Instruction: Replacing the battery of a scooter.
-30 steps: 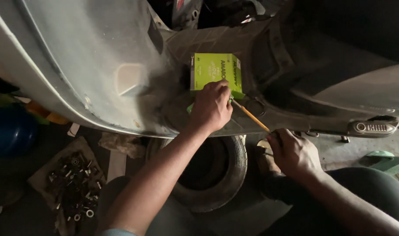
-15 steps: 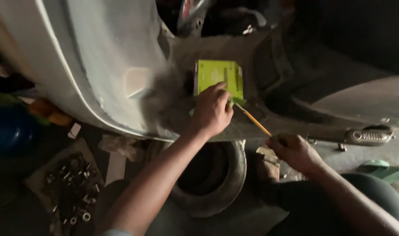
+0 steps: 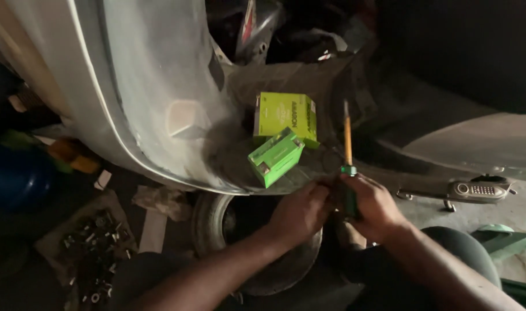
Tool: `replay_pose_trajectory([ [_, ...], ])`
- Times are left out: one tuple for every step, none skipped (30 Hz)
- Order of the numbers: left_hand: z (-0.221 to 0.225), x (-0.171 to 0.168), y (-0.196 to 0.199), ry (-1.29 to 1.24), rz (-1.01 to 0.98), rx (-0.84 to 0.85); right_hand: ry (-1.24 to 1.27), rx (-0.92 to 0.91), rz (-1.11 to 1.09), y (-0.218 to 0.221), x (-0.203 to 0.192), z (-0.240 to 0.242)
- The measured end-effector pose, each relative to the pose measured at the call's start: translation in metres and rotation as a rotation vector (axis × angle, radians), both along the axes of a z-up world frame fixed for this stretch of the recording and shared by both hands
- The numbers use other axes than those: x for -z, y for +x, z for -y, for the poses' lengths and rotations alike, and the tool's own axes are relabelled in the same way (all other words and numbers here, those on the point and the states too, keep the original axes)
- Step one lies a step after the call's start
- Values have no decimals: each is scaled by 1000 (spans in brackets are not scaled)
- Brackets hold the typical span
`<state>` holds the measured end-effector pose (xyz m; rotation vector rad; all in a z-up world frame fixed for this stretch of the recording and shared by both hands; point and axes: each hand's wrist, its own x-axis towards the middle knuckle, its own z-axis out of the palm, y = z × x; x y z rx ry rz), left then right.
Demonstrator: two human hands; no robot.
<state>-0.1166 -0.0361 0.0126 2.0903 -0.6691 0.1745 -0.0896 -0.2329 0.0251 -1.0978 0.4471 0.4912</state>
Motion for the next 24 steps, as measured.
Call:
replay_pose_trajectory([
  [-1,4,1,48,6,-36,8,1,-6,0,7,-1],
  [-6,-2,-1,54,13,-34,15,3,0,1,6,-7],
  [-11,-8,-3,12,27,-44,-114,-87,133,2,4,-13],
  [-16,-14,-5,-29,42,-54,-241,-177,266,3,3,-19],
  [-19,-24,-6,-26,49,-55,-238,-177,274,3,-6,-28],
  [-23,-32,-7,1,23,-102,-68,-121,184,3,-14,-37],
  [-26,-40,-10,25,-8,-154,101,-72,89,2,-22,-47],
  [-31,-48,-14,26,-6,-161,102,-79,91,0,-36,-53],
  [-36,-55,-20,-148,-82,-196,114,-144,132,-3,-51,-61],
  [-42,-63,-26,-323,-155,-230,126,-209,172,-7,-65,-69],
  [-49,-58,-29,-325,-149,-250,128,-230,174,-7,-56,-64],
  [-57,-53,-33,-538,-313,-181,-130,-314,295,-7,-46,-59],
  [-63,-48,-38,-753,-476,-107,-391,-393,415,-8,-37,-54],
  [-69,-50,-39,-760,-467,-124,-389,-413,420,-9,-41,-56],
  [-75,-52,-38,-805,-530,-100,-355,-404,441,-9,-46,-58],
  [-80,-54,-36,-850,-592,-76,-320,-396,461,-8,-51,-59],
  [-82,-56,-37,-855,-597,-85,-319,-405,454,-11,-67,-67],
  [-83,-57,-37,-919,-612,-47,-360,-414,590,-14,-82,-73],
  [-85,-59,-39,-979,-636,-4,-398,-414,720,-19,-98,-80],
  [-86,-61,-42,-978,-649,-9,-395,-414,707,-22,-103,-88],
  [-87,-63,-39,-916,-665,-31,-424,-446,825,-22,-110,-96],
  [-87,-67,-35,-854,-679,-54,-455,-478,942,-21,-117,-102],
  [-91,-55,-35,-851,-696,-7,-488,-442,931,-22,-117,-104],
  [-93,-42,-34,-844,-622,3,-667,-451,831,-22,-117,-106],
])
